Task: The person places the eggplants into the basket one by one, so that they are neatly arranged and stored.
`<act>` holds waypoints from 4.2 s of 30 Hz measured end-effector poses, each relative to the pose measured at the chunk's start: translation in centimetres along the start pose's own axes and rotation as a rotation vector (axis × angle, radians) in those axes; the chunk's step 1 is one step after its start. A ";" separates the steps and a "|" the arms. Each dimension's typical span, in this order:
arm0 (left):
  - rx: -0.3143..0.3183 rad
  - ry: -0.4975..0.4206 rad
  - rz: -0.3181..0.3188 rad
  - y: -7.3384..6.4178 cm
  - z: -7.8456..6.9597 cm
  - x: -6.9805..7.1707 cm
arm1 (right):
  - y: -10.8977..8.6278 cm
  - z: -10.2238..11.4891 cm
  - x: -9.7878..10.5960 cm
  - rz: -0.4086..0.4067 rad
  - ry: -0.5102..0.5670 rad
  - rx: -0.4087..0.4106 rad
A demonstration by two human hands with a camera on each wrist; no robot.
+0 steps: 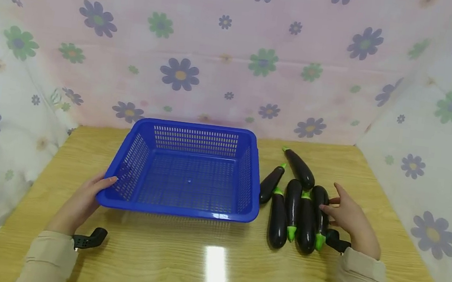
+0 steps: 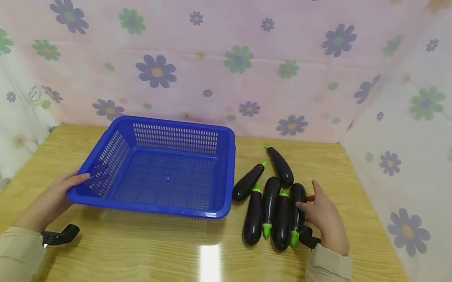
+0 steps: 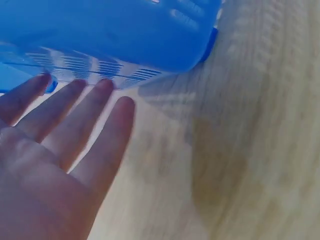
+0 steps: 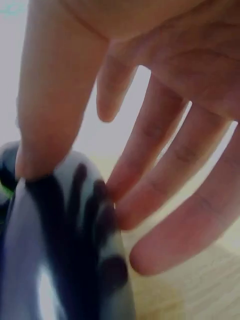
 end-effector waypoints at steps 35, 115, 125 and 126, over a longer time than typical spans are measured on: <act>-0.110 -0.529 -0.284 0.2 2.6 -2.7 | 3.3 -0.7 -1.8 0.065 0.070 -0.042; 0.018 -0.366 -0.296 -1.0 1.5 -2.3 | -2.0 10.4 -3.5 -0.164 0.166 0.295; 0.007 -0.345 -0.290 -0.8 1.5 -2.4 | -2.3 12.3 -5.4 -0.152 0.144 0.336; 0.010 -0.342 -0.289 -0.8 1.6 -2.4 | -2.3 12.5 -5.5 -0.144 0.162 0.340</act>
Point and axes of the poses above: each hand's wrist, its own y-axis towards the middle knuckle, its own x-axis out of the back of the hand, z = x × y, the point moved 6 cm from there along y, towards the middle knuckle, and after that the axes turned 13 degrees about -x, right-handed, at the moved point
